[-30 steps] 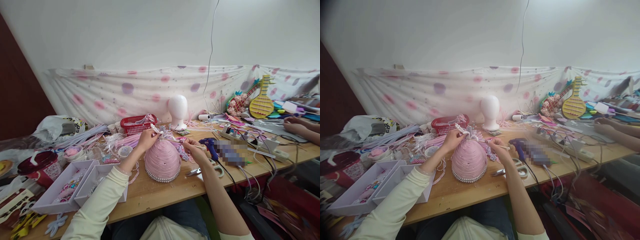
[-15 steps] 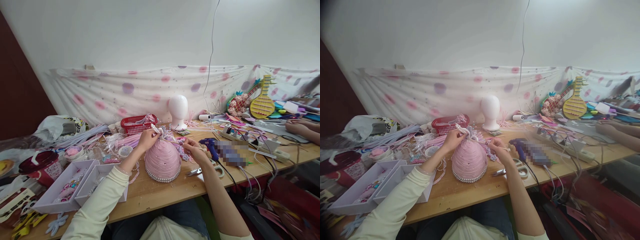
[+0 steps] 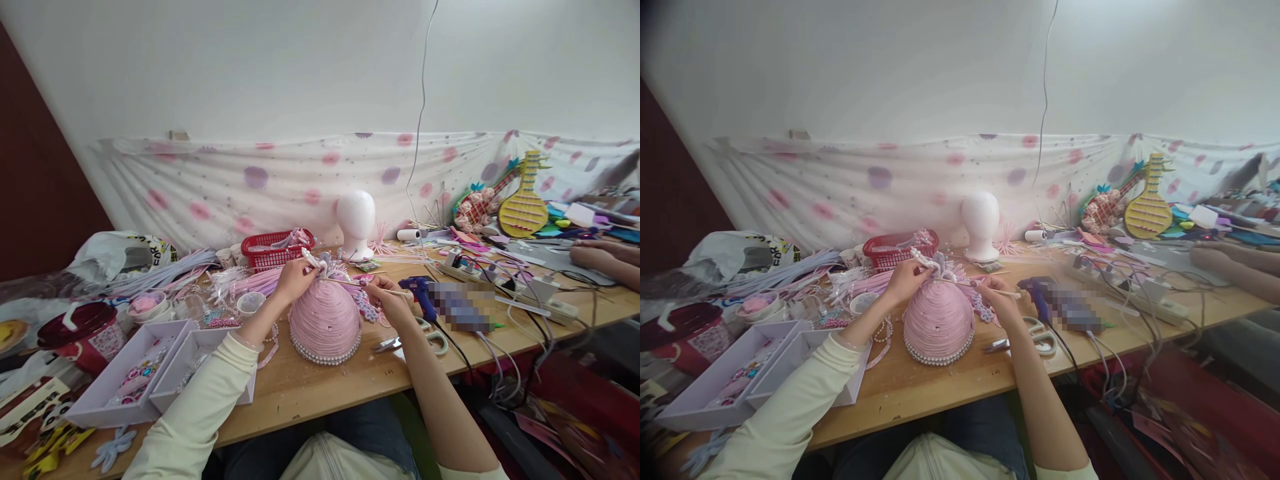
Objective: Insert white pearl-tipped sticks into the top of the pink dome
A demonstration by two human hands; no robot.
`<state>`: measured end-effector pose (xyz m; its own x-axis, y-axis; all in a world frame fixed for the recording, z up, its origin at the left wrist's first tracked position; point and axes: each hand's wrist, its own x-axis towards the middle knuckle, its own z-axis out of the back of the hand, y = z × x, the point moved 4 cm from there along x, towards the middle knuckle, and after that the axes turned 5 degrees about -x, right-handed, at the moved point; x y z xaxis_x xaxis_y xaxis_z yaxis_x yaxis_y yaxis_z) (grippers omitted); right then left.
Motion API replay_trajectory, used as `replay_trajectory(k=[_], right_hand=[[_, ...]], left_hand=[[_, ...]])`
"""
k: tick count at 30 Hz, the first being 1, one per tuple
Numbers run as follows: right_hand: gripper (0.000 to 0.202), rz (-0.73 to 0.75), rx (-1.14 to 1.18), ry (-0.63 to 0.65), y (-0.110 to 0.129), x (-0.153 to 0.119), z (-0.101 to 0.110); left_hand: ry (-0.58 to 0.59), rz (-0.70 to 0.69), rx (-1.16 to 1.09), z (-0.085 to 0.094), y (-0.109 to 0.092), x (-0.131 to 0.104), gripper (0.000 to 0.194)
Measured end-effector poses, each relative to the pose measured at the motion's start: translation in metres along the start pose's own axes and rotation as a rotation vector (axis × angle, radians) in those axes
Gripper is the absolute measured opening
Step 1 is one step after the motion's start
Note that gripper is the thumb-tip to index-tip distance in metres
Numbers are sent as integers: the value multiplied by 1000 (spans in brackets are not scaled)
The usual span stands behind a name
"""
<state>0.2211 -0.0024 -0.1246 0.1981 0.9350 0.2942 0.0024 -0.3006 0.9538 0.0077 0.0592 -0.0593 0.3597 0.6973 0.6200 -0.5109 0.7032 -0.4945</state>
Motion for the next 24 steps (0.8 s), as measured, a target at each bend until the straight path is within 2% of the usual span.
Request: replay_trajectory(k=[5,14,19,24], right_hand=[[44,26,19,-53,0,1,-2],[32,-97,-40,-180,-9,7,3],[40,-171,-50,-145,-17,11,7],[38,-215,-38,-82,-19,12,9]], left_hand=[[5,2,-1,-1,1,0,12],[5,9,-21,1,-2,-1,12],[4,1,-13,0,-1,0,11],[-1,10,-15,0,0,-1,11]])
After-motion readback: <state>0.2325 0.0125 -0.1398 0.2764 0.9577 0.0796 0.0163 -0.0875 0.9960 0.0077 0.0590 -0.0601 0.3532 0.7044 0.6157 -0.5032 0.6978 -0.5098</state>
